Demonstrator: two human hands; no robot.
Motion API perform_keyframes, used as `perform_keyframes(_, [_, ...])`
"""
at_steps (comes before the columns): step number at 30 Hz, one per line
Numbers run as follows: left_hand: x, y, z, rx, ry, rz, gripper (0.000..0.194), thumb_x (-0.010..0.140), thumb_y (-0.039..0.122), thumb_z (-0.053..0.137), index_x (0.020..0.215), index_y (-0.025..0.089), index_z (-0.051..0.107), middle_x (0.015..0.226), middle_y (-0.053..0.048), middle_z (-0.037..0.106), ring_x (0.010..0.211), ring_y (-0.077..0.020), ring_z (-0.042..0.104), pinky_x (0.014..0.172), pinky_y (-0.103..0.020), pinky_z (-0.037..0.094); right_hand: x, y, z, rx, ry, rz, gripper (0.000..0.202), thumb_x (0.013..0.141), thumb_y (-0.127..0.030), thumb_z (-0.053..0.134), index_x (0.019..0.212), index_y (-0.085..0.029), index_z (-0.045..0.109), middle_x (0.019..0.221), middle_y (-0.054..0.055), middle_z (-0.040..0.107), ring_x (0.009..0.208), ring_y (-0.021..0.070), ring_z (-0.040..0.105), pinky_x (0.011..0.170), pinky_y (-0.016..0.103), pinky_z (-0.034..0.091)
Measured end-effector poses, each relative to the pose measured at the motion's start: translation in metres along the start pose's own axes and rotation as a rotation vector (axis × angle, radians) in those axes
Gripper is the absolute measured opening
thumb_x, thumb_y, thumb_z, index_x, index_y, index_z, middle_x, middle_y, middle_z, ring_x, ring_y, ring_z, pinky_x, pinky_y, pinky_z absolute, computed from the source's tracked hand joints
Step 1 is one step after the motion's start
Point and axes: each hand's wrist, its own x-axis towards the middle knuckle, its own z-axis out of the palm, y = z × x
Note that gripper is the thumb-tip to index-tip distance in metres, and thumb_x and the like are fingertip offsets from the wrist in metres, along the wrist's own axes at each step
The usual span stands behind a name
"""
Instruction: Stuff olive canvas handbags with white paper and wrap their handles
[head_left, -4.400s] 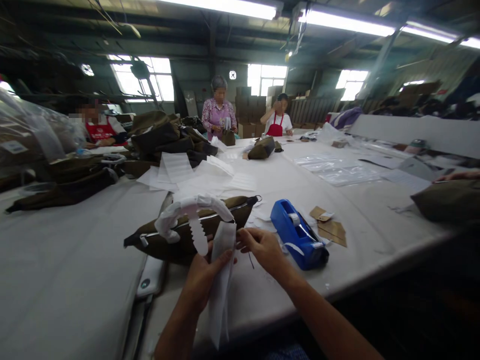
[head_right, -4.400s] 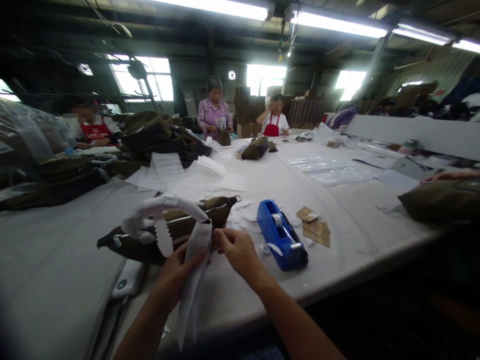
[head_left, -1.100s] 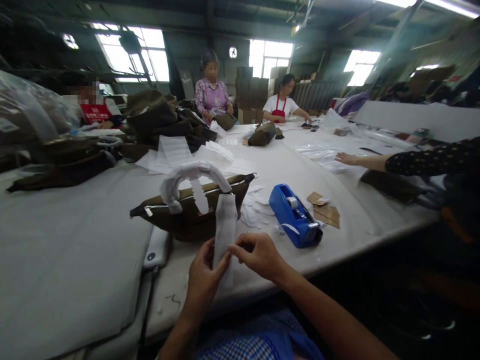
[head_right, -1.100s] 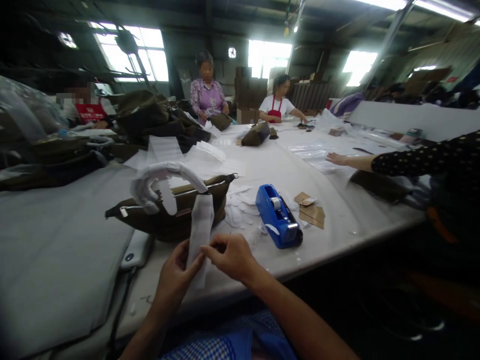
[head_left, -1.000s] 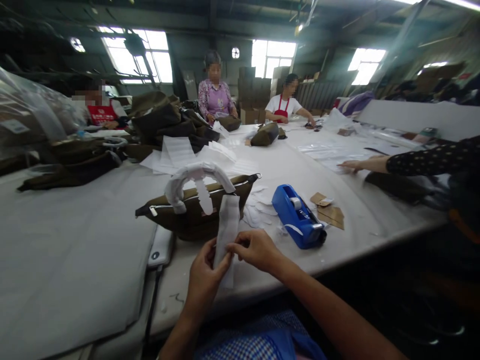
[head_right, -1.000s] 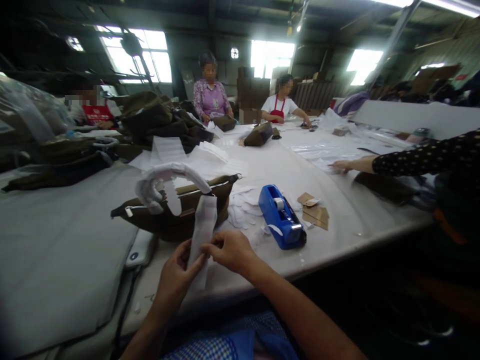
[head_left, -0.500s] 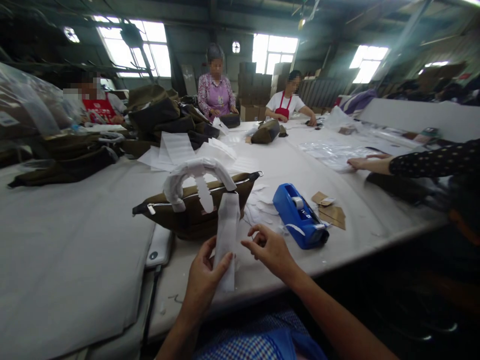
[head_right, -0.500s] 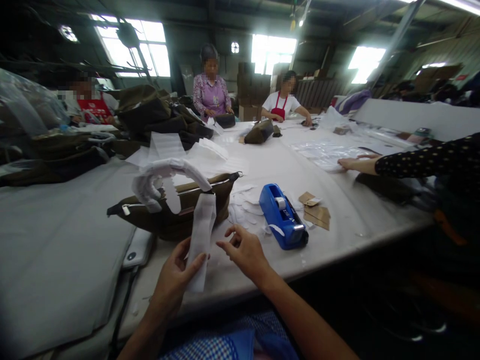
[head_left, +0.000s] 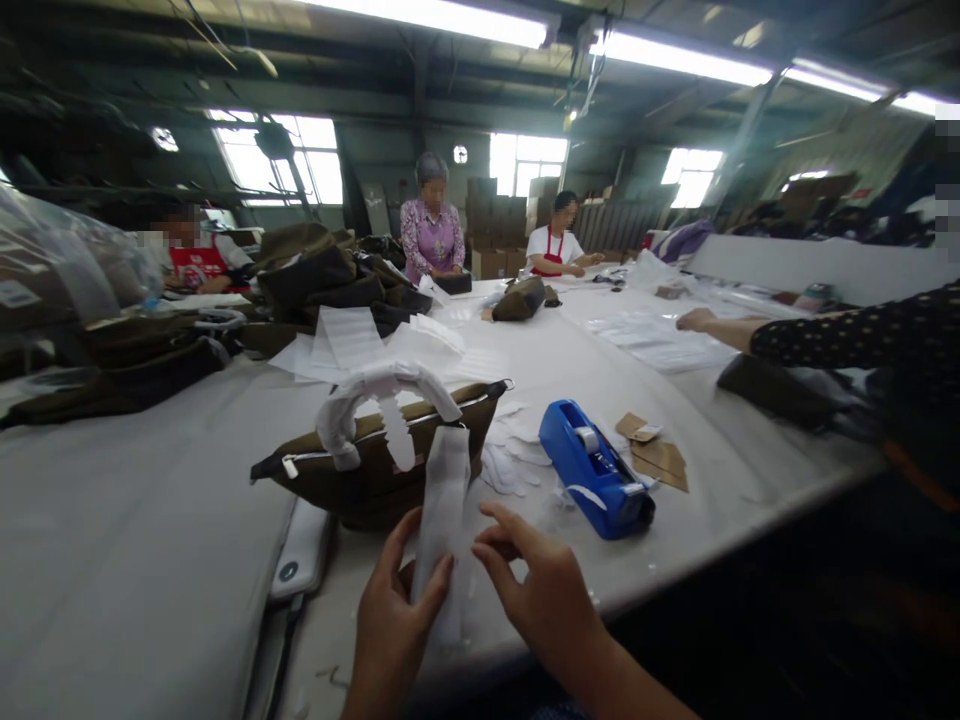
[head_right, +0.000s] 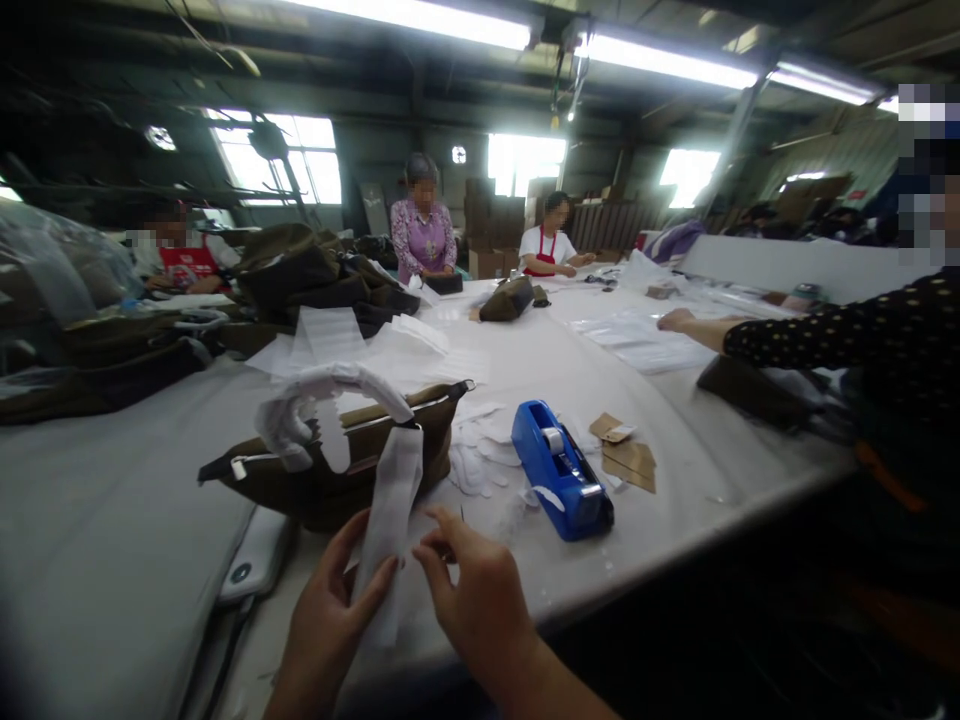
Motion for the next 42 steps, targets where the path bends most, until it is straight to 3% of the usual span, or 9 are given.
perform_keyframes(6, [0.001, -0.001, -0.001, 0.065, 0.000, 0.058, 0.068, 0.080, 0.045, 0.077, 0.138, 0.022, 0.052, 0.149, -0.013, 0.055, 0.120, -0.0316, 0.067, 0.091, -0.038, 0.062, -0.009, -0.007, -0.024, -0.115, 0.114, -0.046, 0.028, 0.098, -0.026, 0.057, 0.124, -0.024, 0.065, 0.092, 0.001, 0.080, 0.073, 0.0178, 0.076, 0.074, 0.029, 0.059])
perform_keyframes(17, [-0.006, 0.007, 0.003, 0.121, -0.025, 0.075, 0.074, 0.083, 0.045, 0.075, 0.147, 0.024, 0.046, 0.146, -0.013, 0.059, 0.114, -0.0295, 0.071, 0.092, -0.038, 0.062, 0.001, -0.025, 0.005, 0.051, -0.210, 0.105, 0.069, 0.093, -0.027, 0.057, 0.157, -0.015, 0.035, 0.116, 0.011, 0.077, 0.107, 0.0302, 0.074, 0.098, 0.049, 0.056])
perform_keyframes(22, [-0.004, 0.007, 0.002, 0.066, -0.020, 0.112, 0.075, 0.083, 0.043, 0.076, 0.148, 0.022, 0.046, 0.151, -0.015, 0.054, 0.126, -0.0328, 0.064, 0.095, -0.038, 0.061, 0.012, -0.022, 0.013, 0.326, -0.237, 0.207, 0.071, 0.091, -0.029, 0.063, 0.155, -0.017, 0.037, 0.109, 0.009, 0.078, 0.104, 0.0274, 0.074, 0.099, 0.045, 0.056])
perform_keyframes(26, [-0.003, 0.005, 0.004, 0.021, -0.065, 0.186, 0.081, 0.082, 0.039, 0.077, 0.153, 0.028, 0.038, 0.161, -0.011, 0.041, 0.141, -0.0320, 0.050, 0.105, -0.038, 0.055, 0.018, -0.020, 0.020, 0.868, -0.298, 0.414, 0.093, 0.085, -0.033, 0.074, 0.160, -0.025, 0.019, 0.102, 0.003, 0.078, 0.098, 0.0252, 0.075, 0.094, 0.044, 0.058])
perform_keyframes(29, [-0.002, -0.001, 0.006, 0.032, -0.118, 0.167, 0.090, 0.082, 0.038, 0.077, 0.158, 0.033, 0.029, 0.162, -0.009, 0.040, 0.141, -0.0309, 0.049, 0.106, -0.039, 0.054, 0.022, -0.017, 0.031, 1.112, -0.336, 0.463, 0.085, 0.076, -0.033, 0.083, 0.149, -0.025, 0.040, 0.111, 0.006, 0.076, 0.105, 0.0258, 0.073, 0.095, 0.041, 0.057])
perform_keyframes(31, [0.000, -0.008, 0.006, 0.057, -0.094, 0.155, 0.094, 0.082, 0.038, 0.077, 0.160, 0.034, 0.025, 0.161, -0.009, 0.043, 0.139, -0.0307, 0.052, 0.106, -0.040, 0.054, 0.025, -0.013, 0.038, 1.070, -0.327, 0.451, 0.067, 0.072, -0.033, 0.086, 0.131, -0.020, 0.058, 0.110, 0.008, 0.075, 0.105, 0.0278, 0.073, 0.094, 0.041, 0.057])
perform_keyframes(34, [0.007, -0.017, 0.004, 0.137, -0.034, 0.145, 0.097, 0.080, 0.042, 0.077, 0.160, 0.035, 0.024, 0.161, -0.008, 0.043, 0.136, -0.0313, 0.055, 0.104, -0.041, 0.055, 0.027, -0.008, 0.039, 0.825, -0.305, 0.375, 0.056, 0.077, -0.038, 0.082, 0.126, -0.020, 0.064, 0.111, 0.008, 0.076, 0.103, 0.0291, 0.073, 0.092, 0.044, 0.058])
perform_keyframes(38, [0.014, -0.016, 0.001, 0.336, -0.018, 0.098, 0.095, 0.079, 0.052, 0.075, 0.159, 0.036, 0.027, 0.160, -0.008, 0.044, 0.123, -0.0333, 0.066, 0.100, -0.045, 0.057, 0.025, -0.003, -0.003, 0.417, -0.288, 0.105, 0.058, 0.083, -0.040, 0.079, 0.137, -0.029, 0.060, 0.121, 0.004, 0.075, 0.111, 0.0262, 0.071, 0.097, 0.042, 0.057])
perform_keyframes(42, [0.012, -0.005, 0.003, 0.425, 0.062, 0.080, 0.081, 0.083, 0.058, 0.068, 0.155, 0.035, 0.038, 0.152, -0.007, 0.055, 0.123, -0.0340, 0.066, 0.107, -0.049, 0.052, 0.033, 0.029, -0.094, 0.070, 0.102, 0.047, 0.028, 0.095, -0.044, 0.065, 0.110, -0.023, 0.076, 0.092, 0.003, 0.080, 0.083, 0.0216, 0.077, 0.083, 0.034, 0.062])
